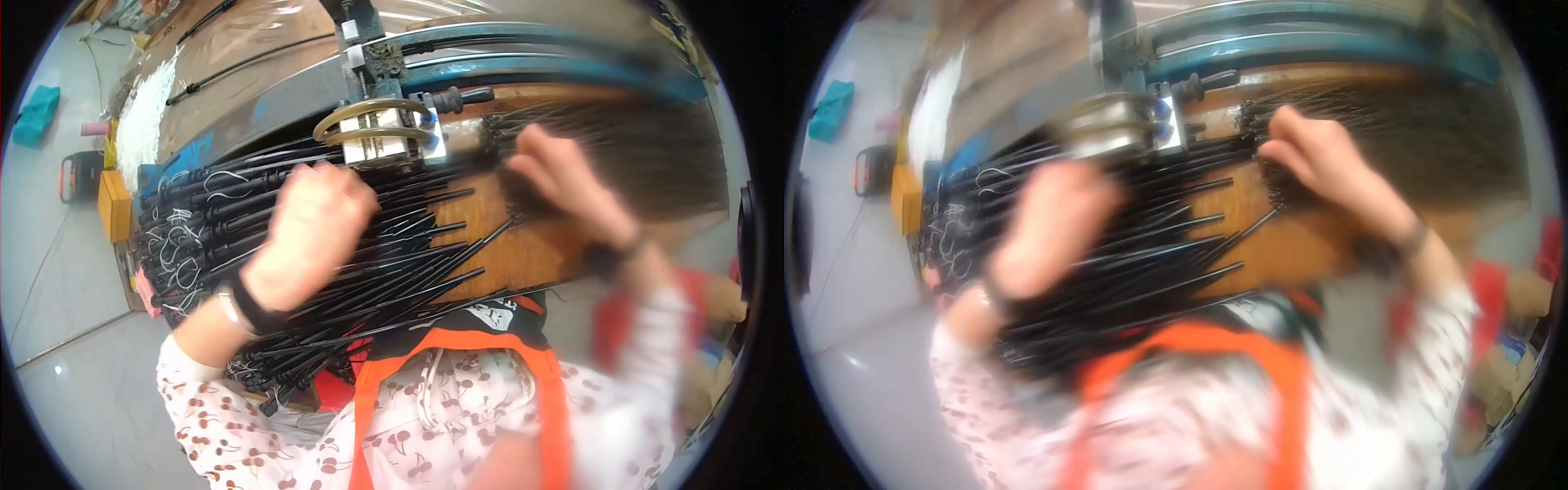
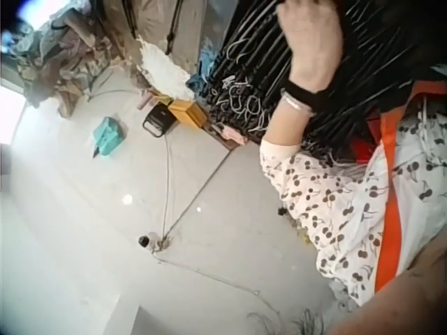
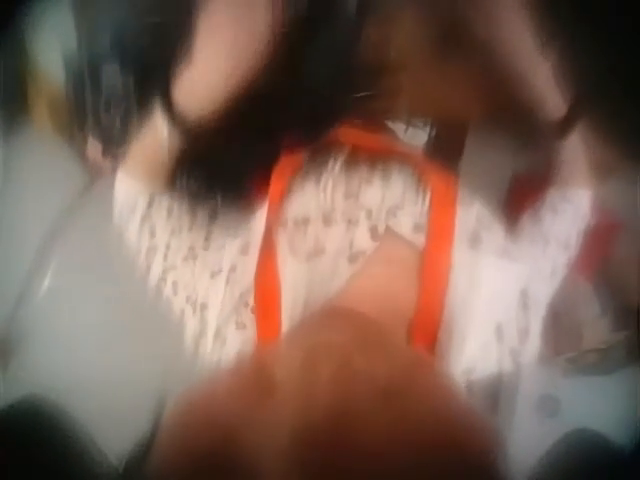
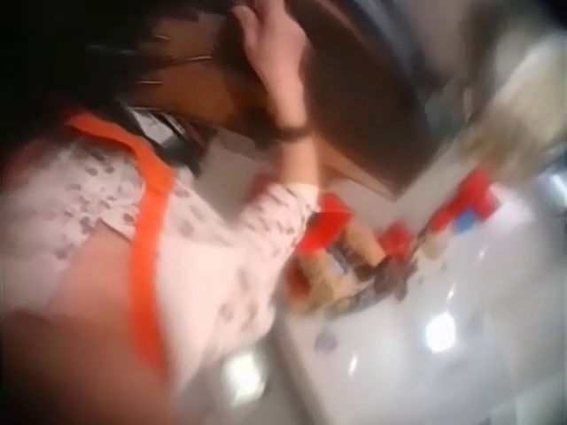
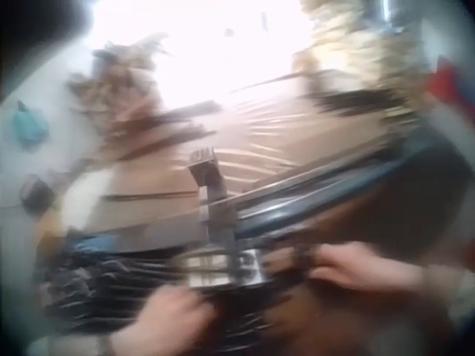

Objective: Straightening and organizing long metal wires using a manual workbench jig.

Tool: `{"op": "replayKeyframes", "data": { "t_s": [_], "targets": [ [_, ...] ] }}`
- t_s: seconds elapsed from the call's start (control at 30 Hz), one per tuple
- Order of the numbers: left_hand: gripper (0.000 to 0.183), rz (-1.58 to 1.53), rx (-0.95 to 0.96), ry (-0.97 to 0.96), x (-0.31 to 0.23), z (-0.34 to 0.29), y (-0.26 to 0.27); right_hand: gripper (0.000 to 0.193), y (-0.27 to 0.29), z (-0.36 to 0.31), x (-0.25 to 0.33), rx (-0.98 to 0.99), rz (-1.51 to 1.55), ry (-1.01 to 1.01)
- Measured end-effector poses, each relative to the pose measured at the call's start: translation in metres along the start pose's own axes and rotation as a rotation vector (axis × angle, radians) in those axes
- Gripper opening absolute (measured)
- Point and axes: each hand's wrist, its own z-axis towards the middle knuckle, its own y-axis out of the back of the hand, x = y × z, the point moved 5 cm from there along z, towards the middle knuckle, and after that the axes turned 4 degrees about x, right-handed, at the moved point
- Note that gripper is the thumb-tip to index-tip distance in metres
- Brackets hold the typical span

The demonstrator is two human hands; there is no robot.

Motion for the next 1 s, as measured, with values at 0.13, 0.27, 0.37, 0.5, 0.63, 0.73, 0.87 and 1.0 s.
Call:
{"op": "replayKeyframes", "data": {
  "t_s": [0.13, 0.27, 0.37, 0.5, 0.63, 0.73, 0.87, 1.0],
  "targets": [
    [0.004, -0.111, -0.263, -0.042, -0.039, -0.003, -0.024, 0.024, 0.000, 0.004, 0.008, 0.070, -0.103, 0.028],
    [0.011, -0.060, -0.140, -0.038, -0.040, 0.008, -0.037, 0.024, 0.007, -0.011, 0.006, 0.060, -0.207, 0.037],
    [0.009, 0.017, -0.022, 0.007, -0.044, 0.010, -0.043, 0.024, 0.005, -0.018, 0.015, 0.154, -0.003, -0.081],
    [0.018, -0.234, -0.017, -0.015, -0.056, 0.007, -0.026, 0.026, 0.008, -0.029, 0.001, 0.090, 0.002, -0.046],
    [0.047, -0.270, -0.074, -0.005, -0.068, 0.010, 0.015, 0.026, 0.010, -0.041, -0.016, -0.142, 0.162, -0.110],
    [0.044, -0.242, -0.123, -0.027, -0.070, 0.018, 0.031, 0.026, 0.013, -0.054, -0.017, -0.260, 0.272, -0.088],
    [0.036, -0.262, -0.179, -0.038, -0.088, 0.030, 0.056, 0.017, 0.025, -0.071, -0.026, -0.301, 0.345, 0.070],
    [0.035, -0.304, -0.125, -0.015, -0.104, 0.038, 0.077, 0.038, 0.054, -0.096, -0.011, -0.379, 0.015, 0.362]
  ]
}}
